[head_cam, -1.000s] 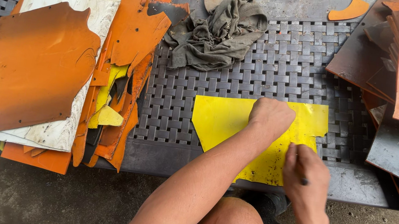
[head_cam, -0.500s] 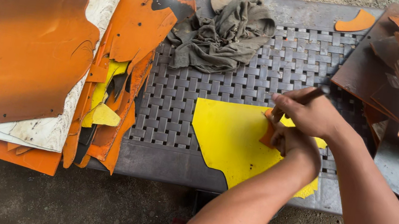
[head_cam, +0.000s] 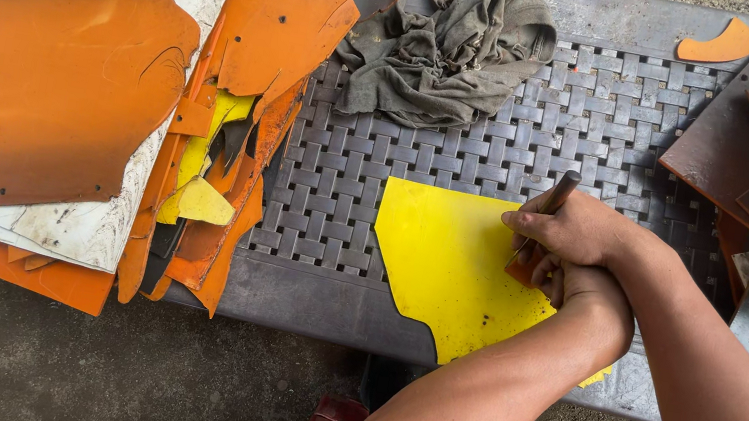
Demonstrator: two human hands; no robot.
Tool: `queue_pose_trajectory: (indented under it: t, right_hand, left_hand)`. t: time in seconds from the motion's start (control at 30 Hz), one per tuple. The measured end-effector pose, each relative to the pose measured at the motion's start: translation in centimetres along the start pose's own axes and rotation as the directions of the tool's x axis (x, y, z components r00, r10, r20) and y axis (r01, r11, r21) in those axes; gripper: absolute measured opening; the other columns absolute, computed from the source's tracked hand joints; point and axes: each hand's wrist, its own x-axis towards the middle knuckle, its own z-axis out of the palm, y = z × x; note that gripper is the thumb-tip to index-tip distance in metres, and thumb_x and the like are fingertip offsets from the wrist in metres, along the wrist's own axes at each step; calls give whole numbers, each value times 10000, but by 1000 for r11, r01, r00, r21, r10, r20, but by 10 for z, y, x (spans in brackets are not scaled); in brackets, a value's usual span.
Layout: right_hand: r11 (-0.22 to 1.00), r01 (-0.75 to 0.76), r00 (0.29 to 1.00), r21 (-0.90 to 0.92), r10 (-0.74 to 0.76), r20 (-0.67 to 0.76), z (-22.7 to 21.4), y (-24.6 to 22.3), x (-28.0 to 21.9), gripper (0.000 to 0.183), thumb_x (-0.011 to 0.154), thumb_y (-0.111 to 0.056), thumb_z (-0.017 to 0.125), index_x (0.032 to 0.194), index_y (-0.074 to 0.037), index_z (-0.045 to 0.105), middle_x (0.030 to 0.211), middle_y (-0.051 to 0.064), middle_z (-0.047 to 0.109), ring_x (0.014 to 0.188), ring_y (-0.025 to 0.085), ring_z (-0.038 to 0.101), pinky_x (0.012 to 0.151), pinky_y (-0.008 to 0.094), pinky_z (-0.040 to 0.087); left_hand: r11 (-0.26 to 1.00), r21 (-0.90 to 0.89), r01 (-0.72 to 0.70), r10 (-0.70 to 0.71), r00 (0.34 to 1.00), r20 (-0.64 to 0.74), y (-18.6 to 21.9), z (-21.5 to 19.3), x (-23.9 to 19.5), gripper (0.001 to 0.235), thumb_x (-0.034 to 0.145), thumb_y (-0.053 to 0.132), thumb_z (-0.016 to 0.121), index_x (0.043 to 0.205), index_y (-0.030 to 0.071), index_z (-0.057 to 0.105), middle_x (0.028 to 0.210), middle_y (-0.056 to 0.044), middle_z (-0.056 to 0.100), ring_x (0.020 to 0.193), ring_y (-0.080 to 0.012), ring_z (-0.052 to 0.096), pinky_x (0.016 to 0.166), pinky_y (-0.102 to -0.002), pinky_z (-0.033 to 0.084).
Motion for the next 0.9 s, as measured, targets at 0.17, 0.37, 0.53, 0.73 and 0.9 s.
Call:
queue_pose_trajectory:
  t: [0.17,0.37,0.53,0.73,0.9]
  right_hand:
    - [999,-4,999,-43,5,40,-2,-11,-5,372,949,-343,643,940,0,788,778,148,817,688,228,775,672,400,636]
    - [802,30,1000,-597,-25,17,-9,-45,-4,415,981,-455,590,1030,-100,800,862,104,808,783,260,761,818,405,598]
    - [473,104,989,-875,-143,39,1,-78,-11,436,1054,-446,488,994,-140,793,861,74,794,789,238,756,917,434,540]
    - [803,155,935,-575,-307,-177,-21,-59,-6,399,980,-449,584,947,-131,821,806,94,789,747,267,725,774,422,575]
    - [991,83,977,-107,-102,-187,-34,-26,22,414,998,-358,602,920,3,789,744,122,787,708,198,771,695,387,604]
  left_hand:
    - [1000,0,-7,7,1000,2,-1,0,1,183,846,197,711,922,39,762,972,-224,695,591,-202,638,589,-428,558]
    - [1000,-8,-15,15,1000,1,-4,2,8,191,841,216,719,907,41,762,986,-252,692,541,-175,613,567,-402,557]
    - [999,-6,-36,36,999,-7,-3,0,9,200,836,232,726,895,43,761,998,-275,690,498,-153,592,548,-380,557]
    - [999,-19,-36,36,999,-17,-3,-1,3,212,831,251,735,880,45,761,1012,-303,687,448,-127,567,525,-354,556]
    - [997,80,16,-17,1000,16,-9,-5,-4,213,854,226,719,879,15,738,1208,-487,638,444,-86,560,507,-319,540]
